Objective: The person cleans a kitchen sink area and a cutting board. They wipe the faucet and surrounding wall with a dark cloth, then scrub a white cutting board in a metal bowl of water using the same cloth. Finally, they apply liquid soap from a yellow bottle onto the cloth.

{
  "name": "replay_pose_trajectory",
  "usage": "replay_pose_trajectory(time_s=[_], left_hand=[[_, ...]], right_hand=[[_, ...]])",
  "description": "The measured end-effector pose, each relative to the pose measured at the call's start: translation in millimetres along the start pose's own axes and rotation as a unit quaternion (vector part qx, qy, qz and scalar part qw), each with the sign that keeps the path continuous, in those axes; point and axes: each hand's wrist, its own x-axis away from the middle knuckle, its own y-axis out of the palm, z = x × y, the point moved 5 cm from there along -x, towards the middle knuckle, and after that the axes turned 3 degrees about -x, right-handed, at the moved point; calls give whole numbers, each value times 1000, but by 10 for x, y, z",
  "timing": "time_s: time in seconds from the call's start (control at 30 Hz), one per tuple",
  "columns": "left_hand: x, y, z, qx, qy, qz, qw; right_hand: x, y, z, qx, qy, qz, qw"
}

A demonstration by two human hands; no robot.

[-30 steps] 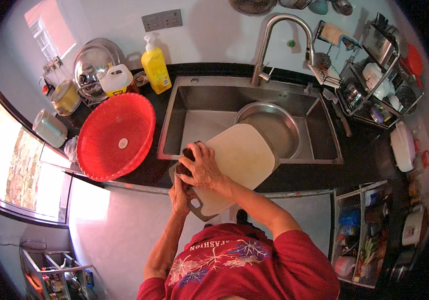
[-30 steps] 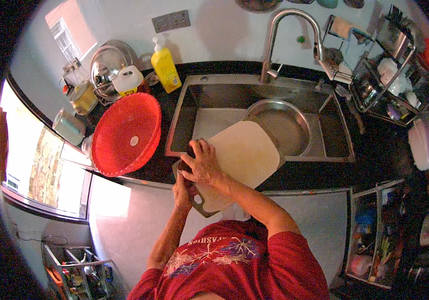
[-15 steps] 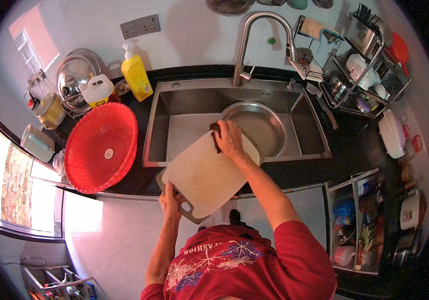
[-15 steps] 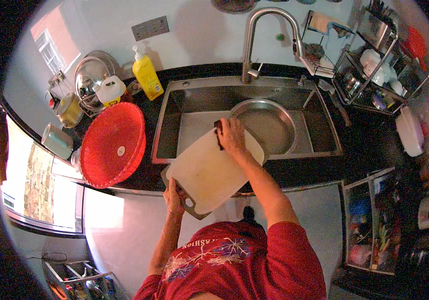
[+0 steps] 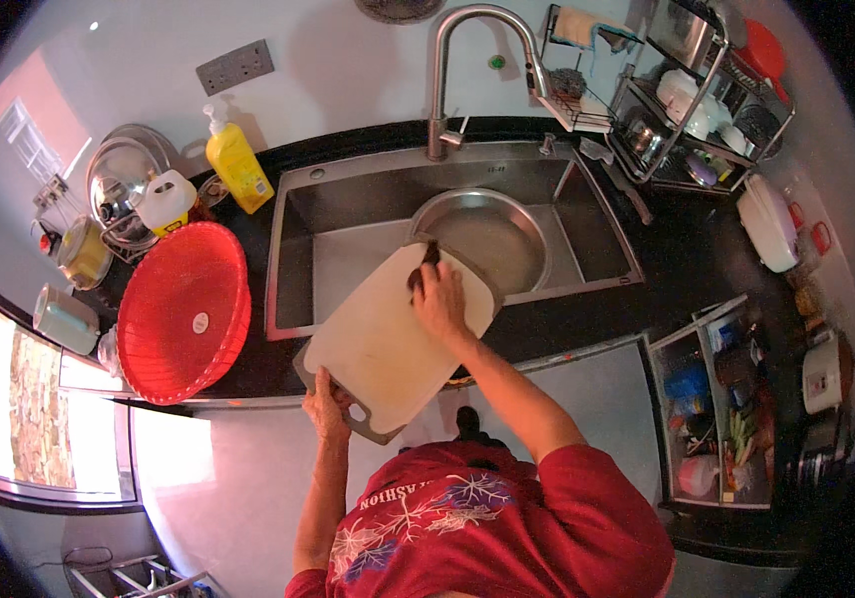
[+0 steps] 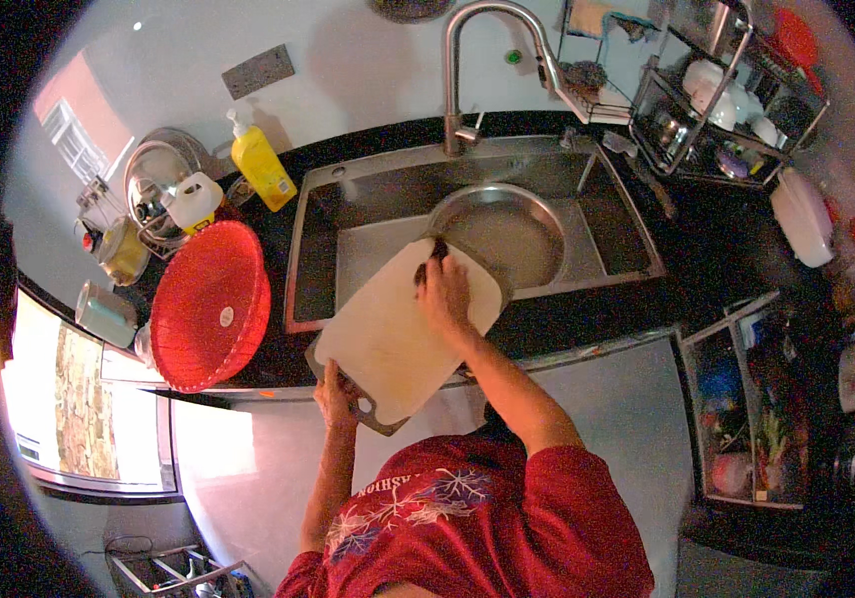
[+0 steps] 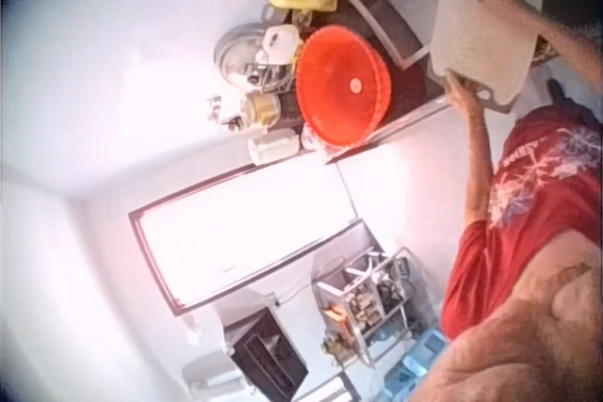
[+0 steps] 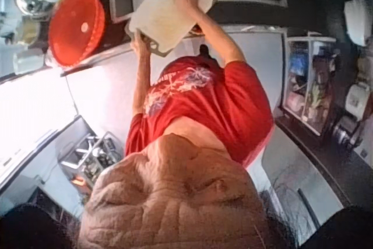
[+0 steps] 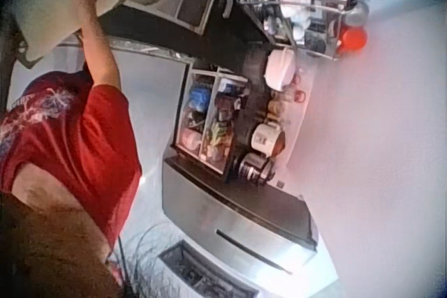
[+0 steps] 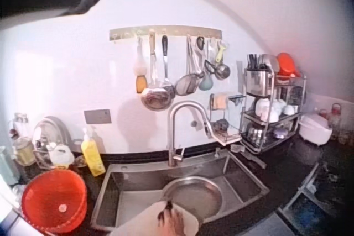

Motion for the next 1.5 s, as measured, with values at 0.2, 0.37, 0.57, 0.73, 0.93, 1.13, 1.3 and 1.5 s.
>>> replay_pose_trajectory(time_s=[0.2, 0.37, 0.57, 0.73, 0.93, 1.13, 1.3, 1.5], left_hand=[[105, 117, 119, -59, -10, 38, 997], [26, 74, 41, -62, -3, -8, 998], [90, 184, 116, -68, 7, -17, 998], [121, 147, 157, -49, -13, 15, 999], [-7, 70, 25, -8, -25, -21, 999], [-9, 93, 96, -46, -30, -23, 998], [-109, 34, 93, -91, -52, 12, 994], [-95, 86, 56, -46, -25, -16, 999]], right_hand=[[695, -275, -255, -91, -104, -22, 990], [343, -512, 466, 47, -42, 94, 993], [319, -590, 1057, 124, 83, 177, 973], [616, -638, 678, 98, 96, 118, 984], [1221, -558, -107, -10, -13, 7, 1000], [1382, -408, -1080, -71, -259, -104, 958], [1257, -368, -1162, -173, -412, -183, 876], [1154, -502, -357, -124, -397, -277, 866]])
